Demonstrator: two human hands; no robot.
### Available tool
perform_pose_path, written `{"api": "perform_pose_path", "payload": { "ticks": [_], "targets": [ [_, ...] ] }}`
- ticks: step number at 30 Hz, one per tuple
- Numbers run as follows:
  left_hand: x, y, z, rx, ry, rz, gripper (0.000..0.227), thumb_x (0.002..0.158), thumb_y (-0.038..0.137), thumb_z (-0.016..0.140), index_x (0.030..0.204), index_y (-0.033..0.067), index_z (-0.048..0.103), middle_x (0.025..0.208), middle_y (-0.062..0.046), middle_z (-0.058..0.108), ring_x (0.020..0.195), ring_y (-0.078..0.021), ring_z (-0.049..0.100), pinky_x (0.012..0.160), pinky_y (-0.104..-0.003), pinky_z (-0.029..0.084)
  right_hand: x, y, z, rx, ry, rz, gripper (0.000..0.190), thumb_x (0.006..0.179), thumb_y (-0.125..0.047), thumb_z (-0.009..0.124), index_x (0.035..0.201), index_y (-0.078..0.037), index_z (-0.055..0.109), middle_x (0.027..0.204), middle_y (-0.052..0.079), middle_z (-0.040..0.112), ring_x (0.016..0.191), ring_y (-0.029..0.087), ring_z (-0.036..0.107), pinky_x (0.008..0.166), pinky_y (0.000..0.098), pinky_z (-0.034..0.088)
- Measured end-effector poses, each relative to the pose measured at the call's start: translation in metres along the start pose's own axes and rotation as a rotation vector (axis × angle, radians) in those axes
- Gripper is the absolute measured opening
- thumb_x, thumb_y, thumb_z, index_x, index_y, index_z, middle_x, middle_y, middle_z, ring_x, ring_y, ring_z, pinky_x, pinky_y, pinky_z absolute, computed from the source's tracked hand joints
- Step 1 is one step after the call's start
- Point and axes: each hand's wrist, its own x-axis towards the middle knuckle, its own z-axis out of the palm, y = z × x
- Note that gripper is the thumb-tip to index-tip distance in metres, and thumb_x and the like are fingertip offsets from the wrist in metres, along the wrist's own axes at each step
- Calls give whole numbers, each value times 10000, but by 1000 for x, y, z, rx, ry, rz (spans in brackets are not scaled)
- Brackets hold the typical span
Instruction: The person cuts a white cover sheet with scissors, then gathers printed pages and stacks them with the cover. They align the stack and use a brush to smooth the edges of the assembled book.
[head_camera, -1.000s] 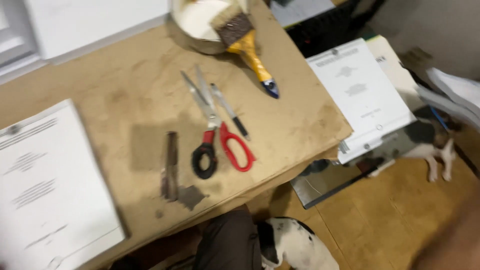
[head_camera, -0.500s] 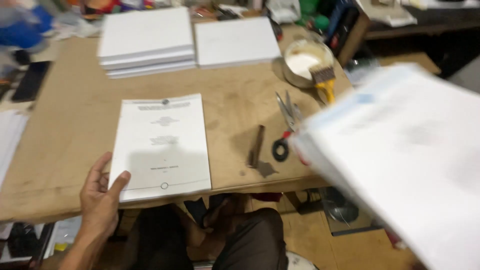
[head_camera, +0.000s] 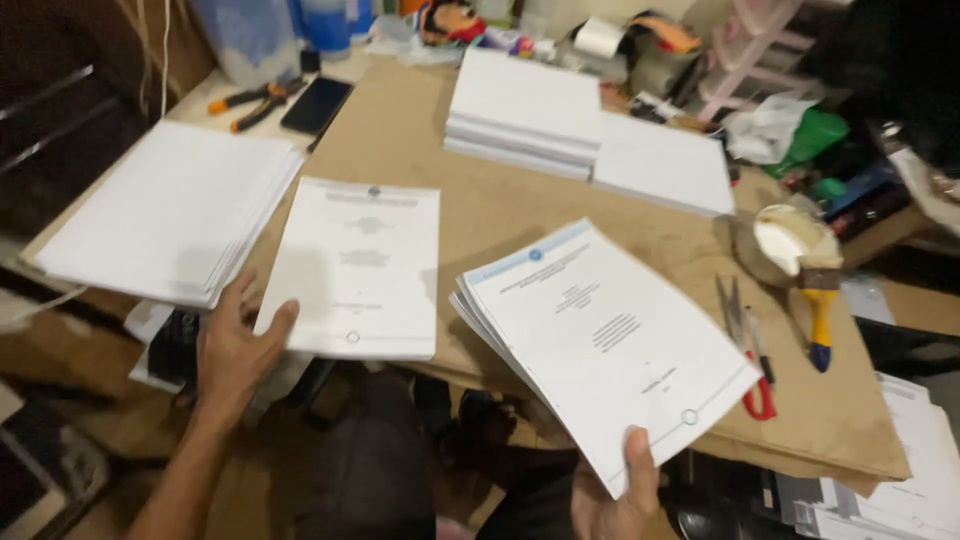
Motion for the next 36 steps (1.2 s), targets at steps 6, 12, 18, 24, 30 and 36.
{"api": "perform_pose_path", "payload": {
  "ticks": [6, 12, 18, 24, 30, 36],
  "targets": [
    [-14, 3, 24, 407, 295, 839, 384, 947, 100, 703, 1290, -59, 638, 1226, -238, 667, 1134, -419, 626, 1030, -499, 467, -36, 38, -4, -108, 227, 108, 903, 840, -396, 590, 1629, -60, 308, 1540, 140, 532, 1301, 268, 564, 988, 360, 509],
    [-56, 30, 97, -41, -258, 626, 367, 1013, 88, 506, 1366, 17, 582, 1256, -205, 677, 1008, -262, 683, 985, -399, 580, -49, 19, 16, -192, 172, 120, 926, 859, -482, 603, 1649, -123, 282, 1563, 73, 519, 1327, 207, 562, 912, 316, 546],
    [-51, 44, 115, 27, -467, 323, 511, 1046, 194, 365, 1535, 57, 421, 1410, -205, 574, 983, -280, 774, 897, -391, 540, -46, 11, 3, -188, 350, 286, 836, 848, -446, 501, 1638, -235, 328, 1575, 27, 519, 1377, 223, 540, 1023, 398, 498],
    [-46, 55, 118, 144, -531, 443, 462, 966, 24, 380, 1379, -1, 585, 1149, -187, 591, 1021, -322, 632, 911, -436, 532, -39, 27, -45, -110, 277, 313, 754, 926, -437, 479, 1631, -196, 360, 1564, 14, 524, 1373, 171, 524, 1054, 320, 461],
    [-55, 70, 118, 112, -504, 494, 484, 950, 12, 399, 1374, 32, 630, 1216, -189, 588, 1007, -320, 670, 895, -432, 573, -46, 14, -8, -161, 421, 305, 771, 864, -433, 537, 1601, -250, 402, 1465, 37, 592, 1291, 271, 595, 944, 452, 542],
    [-44, 101, 139, 146, -737, 504, 473, 978, -23, 402, 1412, -5, 589, 1300, -209, 618, 1189, -322, 619, 1057, -412, 509, -43, 16, -19, -136, 331, 283, 754, 912, -433, 563, 1620, -255, 375, 1467, 28, 612, 1238, 275, 629, 916, 455, 566]
  ]
}}
